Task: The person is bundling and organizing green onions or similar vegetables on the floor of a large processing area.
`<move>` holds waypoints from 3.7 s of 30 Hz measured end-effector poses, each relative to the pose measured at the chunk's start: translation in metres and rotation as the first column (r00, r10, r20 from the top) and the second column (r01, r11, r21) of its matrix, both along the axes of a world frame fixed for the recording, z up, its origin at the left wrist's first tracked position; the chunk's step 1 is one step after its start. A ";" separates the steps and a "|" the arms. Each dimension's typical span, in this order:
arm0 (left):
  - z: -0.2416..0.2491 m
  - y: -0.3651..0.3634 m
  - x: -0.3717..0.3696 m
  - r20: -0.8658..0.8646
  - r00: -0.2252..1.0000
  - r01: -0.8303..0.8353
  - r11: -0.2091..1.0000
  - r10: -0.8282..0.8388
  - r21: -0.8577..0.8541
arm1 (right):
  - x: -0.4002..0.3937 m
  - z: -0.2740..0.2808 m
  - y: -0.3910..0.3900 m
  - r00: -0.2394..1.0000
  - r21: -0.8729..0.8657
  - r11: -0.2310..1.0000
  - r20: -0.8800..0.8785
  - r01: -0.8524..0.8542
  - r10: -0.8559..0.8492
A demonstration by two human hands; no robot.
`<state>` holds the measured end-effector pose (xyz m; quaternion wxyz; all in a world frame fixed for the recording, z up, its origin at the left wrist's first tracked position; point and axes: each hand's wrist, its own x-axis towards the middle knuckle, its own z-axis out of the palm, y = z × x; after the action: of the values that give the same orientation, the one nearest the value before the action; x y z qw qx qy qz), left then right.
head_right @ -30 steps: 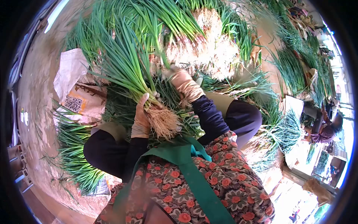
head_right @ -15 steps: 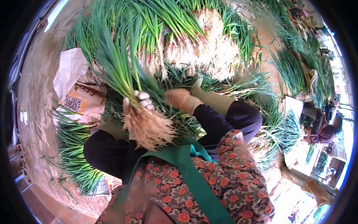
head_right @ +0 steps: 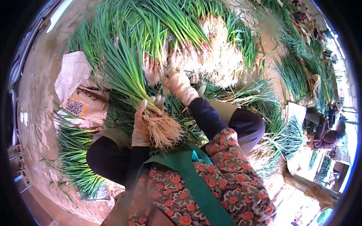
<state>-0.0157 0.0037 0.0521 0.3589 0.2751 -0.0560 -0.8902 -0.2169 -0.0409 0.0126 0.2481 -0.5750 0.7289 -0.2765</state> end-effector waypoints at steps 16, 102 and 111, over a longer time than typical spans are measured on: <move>0.006 -0.002 0.001 -0.626 0.780 -0.026 0.997 -0.022 -0.068 | -0.092 -0.001 -0.082 0.933 0.095 0.959 -0.272 0.268 -0.234; 0.000 0.006 -0.009 -0.108 0.993 0.054 0.998 -0.052 0.016 | 0.017 0.019 0.001 0.857 0.131 0.991 0.511 0.001 -0.069; 0.000 0.006 -0.005 -0.527 0.849 -0.058 0.998 0.042 -0.013 | 0.018 -0.003 0.044 0.984 0.309 0.950 -0.151 -0.048 0.099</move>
<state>-0.0207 0.0101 0.0517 0.3873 0.0170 0.0390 -0.9210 -0.1991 0.0028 0.0100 0.2830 -0.5776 0.7587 -0.1030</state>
